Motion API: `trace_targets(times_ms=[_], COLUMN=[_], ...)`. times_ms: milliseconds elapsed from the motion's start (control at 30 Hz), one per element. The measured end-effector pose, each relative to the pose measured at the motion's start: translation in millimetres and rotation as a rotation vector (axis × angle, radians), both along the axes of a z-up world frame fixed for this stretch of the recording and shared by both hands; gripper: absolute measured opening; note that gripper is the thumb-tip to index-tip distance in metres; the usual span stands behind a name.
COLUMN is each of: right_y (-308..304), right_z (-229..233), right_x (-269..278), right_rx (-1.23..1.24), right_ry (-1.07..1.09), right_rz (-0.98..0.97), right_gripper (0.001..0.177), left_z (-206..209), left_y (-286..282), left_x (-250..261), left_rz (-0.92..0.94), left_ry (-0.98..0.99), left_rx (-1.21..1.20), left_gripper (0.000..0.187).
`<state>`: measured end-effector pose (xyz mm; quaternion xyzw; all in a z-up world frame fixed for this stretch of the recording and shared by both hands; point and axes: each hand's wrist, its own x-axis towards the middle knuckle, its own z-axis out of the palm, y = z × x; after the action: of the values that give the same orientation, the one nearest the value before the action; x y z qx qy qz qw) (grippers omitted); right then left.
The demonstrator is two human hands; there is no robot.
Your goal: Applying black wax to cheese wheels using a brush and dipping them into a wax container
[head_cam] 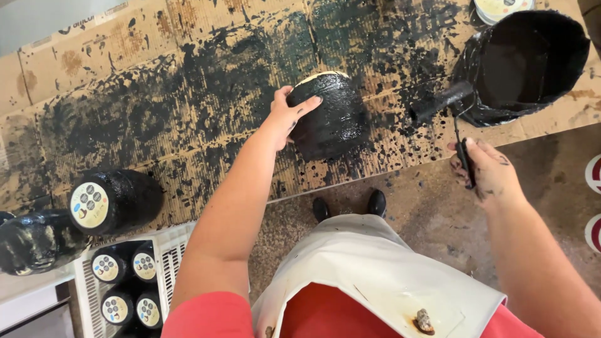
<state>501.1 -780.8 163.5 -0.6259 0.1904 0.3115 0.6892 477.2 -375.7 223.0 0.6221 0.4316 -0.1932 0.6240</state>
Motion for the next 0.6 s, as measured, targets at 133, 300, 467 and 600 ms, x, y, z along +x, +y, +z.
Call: trace_targets(times_ms=[133, 300, 467, 600], right_y=[-12.2, -23.6, -30.1, -29.1], right_z=[-26.2, -31.3, -33.2, -26.5], right_x=[-12.3, -19.4, -11.0, -3.3], right_rx=[0.123, 0.114, 0.146, 0.220], right_ry=[-0.009, -0.045, -0.032, -0.034], right_rz=[-0.047, -0.044, -0.075, -0.095], right_gripper=[0.025, 0.025, 0.024, 0.030], left_z=[1.9, 12.6, 19.9, 9.2], left_y=[-6.5, -32.3, -63.0, -64.8], left_x=[11.0, 21.1, 20.6, 0.5], left_rz=[-0.054, -0.287, -0.455, -0.713], left_ry=[0.049, 0.055, -0.027, -0.233], left_rx=[0.041, 0.295, 0.494, 0.582], left_gripper=[0.112, 0.101, 0.093, 0.107])
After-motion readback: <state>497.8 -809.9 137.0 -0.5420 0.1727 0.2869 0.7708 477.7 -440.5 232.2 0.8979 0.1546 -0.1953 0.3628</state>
